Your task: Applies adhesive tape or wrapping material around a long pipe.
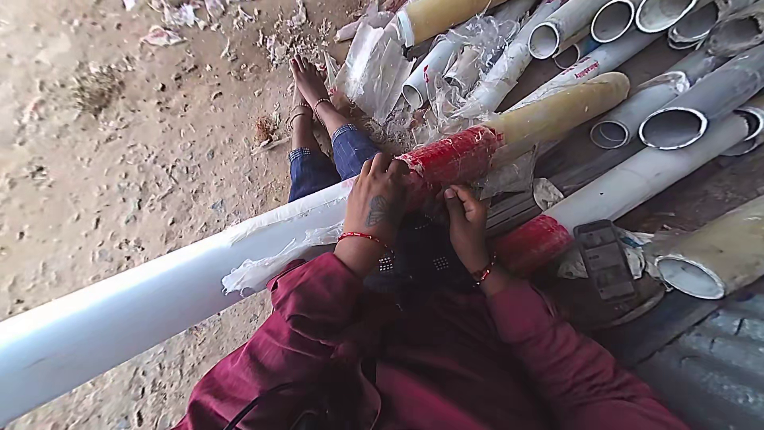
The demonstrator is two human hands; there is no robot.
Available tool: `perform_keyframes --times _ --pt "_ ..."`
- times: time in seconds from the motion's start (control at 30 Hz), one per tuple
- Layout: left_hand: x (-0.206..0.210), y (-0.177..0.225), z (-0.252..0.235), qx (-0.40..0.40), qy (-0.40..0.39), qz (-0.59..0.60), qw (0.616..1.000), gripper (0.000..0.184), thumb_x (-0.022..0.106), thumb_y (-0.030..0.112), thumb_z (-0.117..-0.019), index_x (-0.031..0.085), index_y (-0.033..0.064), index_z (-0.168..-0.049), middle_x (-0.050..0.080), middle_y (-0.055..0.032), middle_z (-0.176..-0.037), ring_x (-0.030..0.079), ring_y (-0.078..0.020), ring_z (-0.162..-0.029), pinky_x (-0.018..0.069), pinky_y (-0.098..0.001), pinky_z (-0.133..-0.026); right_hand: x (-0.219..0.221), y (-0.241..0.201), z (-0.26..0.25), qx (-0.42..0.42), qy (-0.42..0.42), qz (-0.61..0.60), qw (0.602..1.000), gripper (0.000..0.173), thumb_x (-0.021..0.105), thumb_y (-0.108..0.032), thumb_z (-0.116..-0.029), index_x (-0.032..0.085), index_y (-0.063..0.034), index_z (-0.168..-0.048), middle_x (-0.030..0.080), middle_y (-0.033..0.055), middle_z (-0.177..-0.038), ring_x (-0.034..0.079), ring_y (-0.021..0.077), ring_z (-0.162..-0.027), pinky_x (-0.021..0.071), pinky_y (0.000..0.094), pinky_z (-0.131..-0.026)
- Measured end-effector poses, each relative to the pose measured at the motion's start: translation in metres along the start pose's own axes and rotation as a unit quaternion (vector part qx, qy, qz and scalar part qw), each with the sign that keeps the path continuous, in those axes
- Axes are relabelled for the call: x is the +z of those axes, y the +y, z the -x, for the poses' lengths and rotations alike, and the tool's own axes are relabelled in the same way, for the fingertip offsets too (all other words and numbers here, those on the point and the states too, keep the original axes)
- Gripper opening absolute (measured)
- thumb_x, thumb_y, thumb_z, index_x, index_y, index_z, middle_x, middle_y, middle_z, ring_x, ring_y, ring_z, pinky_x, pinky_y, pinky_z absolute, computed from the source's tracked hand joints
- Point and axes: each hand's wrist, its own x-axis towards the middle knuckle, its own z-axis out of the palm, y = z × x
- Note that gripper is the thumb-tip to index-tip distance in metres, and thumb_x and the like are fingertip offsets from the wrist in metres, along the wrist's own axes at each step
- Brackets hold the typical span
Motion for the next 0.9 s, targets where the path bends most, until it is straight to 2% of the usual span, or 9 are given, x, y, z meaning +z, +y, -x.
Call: perform_keyframes --times 0.1,0.2,0.27,0.37,0.47,0.53,0.63,0.77,0.9 --pt "-0.006 0.0 -0.008 -0.004 -0.074 -0.027 0.997 0.02 0.069 0.007 -0.0957 0.069 -0.0051 -0.112 0.066 -0.0276 -0.112 0.063 -0.0459 -0.112 0.052 -0.0584 -0.091 0.001 0.001 0.002 0.004 0.001 0.011 1.0 0.024 0.048 -0.01 -0.1074 0.067 0.0035 -0.106 0.063 -0.0017 -0.079 0.057 -0.0033 -0.066 0.0497 0.014 -0.063" --pt "-0.009 0.011 -0.013 -0.003 -0.115 -0.085 0.99 0.025 0.068 0.012 -0.0981 0.067 -0.0067 -0.115 0.066 -0.0275 -0.116 0.064 -0.0463 -0.114 0.0534 -0.0589 -0.084 0.002 0.002 0.0 -0.001 -0.002 0.038 0.999 0.025 0.049 -0.012 -0.1076 0.067 0.0046 -0.11 0.065 0.0013 -0.083 0.059 -0.0017 -0.071 0.0509 0.0164 -0.068" --pt "-0.002 0.015 -0.007 0.033 -0.08 -0.12 0.989 0.02 0.066 0.008 -0.0982 0.068 -0.0069 -0.111 0.067 -0.0256 -0.111 0.066 -0.0446 -0.107 0.0547 -0.0551 -0.076 0.002 0.001 -0.003 -0.001 -0.01 0.064 0.998 0.026 0.048 -0.014 -0.1082 0.067 0.0035 -0.113 0.066 0.0036 -0.083 0.059 0.0019 -0.07 0.051 0.0206 -0.067" --pt "0.008 0.012 0.008 0.101 -0.011 -0.149 0.984 0.012 0.065 -0.004 -0.0927 0.067 -0.0071 -0.104 0.066 -0.0237 -0.102 0.068 -0.0424 -0.094 0.0544 -0.0506 -0.065 0.0 -0.002 -0.008 0.0 -0.037 0.106 0.994 0.025 0.047 -0.016 -0.1091 0.066 0.0006 -0.108 0.061 0.0041 -0.078 0.054 0.007 -0.064 0.0465 0.025 -0.06" --pt "0.024 0.005 0.024 0.13 0.084 -0.162 0.974 0.013 0.061 -0.003 -0.0938 0.069 -0.006 -0.104 0.066 -0.0214 -0.094 0.068 -0.0392 -0.085 0.0535 -0.048 -0.064 -0.007 -0.009 -0.015 -0.035 -0.07 0.173 0.982 0.024 0.049 -0.017 -0.1083 0.066 -0.0002 -0.103 0.058 0.005 -0.073 0.053 0.0108 -0.061 0.0444 0.0284 -0.057" --pt "0.034 -0.001 0.036 0.145 0.131 -0.178 0.964 0.022 0.058 0.004 -0.0966 0.072 -0.0045 -0.111 0.068 -0.0197 -0.091 0.067 -0.0368 -0.083 0.0501 -0.0469 -0.067 -0.009 -0.015 -0.019 -0.086 -0.077 0.232 0.966 0.024 0.051 -0.014 -0.1058 0.068 0.0009 -0.099 0.06 0.0089 -0.069 0.056 0.0179 -0.059 0.0452 0.0348 -0.054" --pt "0.038 -0.001 0.04 0.145 0.133 -0.186 0.963 0.035 0.054 0.023 -0.1017 0.072 -0.0047 -0.115 0.069 -0.0195 -0.093 0.067 -0.0361 -0.084 0.0496 -0.0466 -0.071 -0.011 -0.022 -0.019 -0.143 -0.082 0.295 0.941 0.021 0.053 -0.009 -0.1024 0.07 0.002 -0.098 0.068 0.0141 -0.075 0.066 0.0268 -0.064 0.0506 0.0418 -0.056" --pt "0.037 -0.002 0.037 0.136 0.136 -0.155 0.969 0.038 0.054 0.029 -0.1006 0.071 -0.0036 -0.111 0.069 -0.0196 -0.094 0.068 -0.0367 -0.087 0.0505 -0.0469 -0.072 -0.008 -0.032 -0.025 -0.167 -0.093 0.338 0.921 0.019 0.056 -0.009 -0.1012 0.071 0.0008 -0.094 0.066 0.0141 -0.069 0.066 0.0288 -0.06 0.0482 0.0433 -0.05" --pt "0.036 -0.008 0.039 0.203 0.133 -0.102 0.965 0.032 0.056 0.028 -0.1001 0.073 0.0019 -0.092 0.068 -0.0159 -0.089 0.067 -0.0342 -0.083 0.0503 -0.0455 -0.069 -0.011 -0.043 -0.032 -0.159 -0.141 0.36 0.909 0.02 0.056 -0.011 -0.1031 0.069 -0.001 -0.092 0.063 0.0128 -0.067 0.064 0.0278 -0.058 0.0458 0.0421 -0.049"
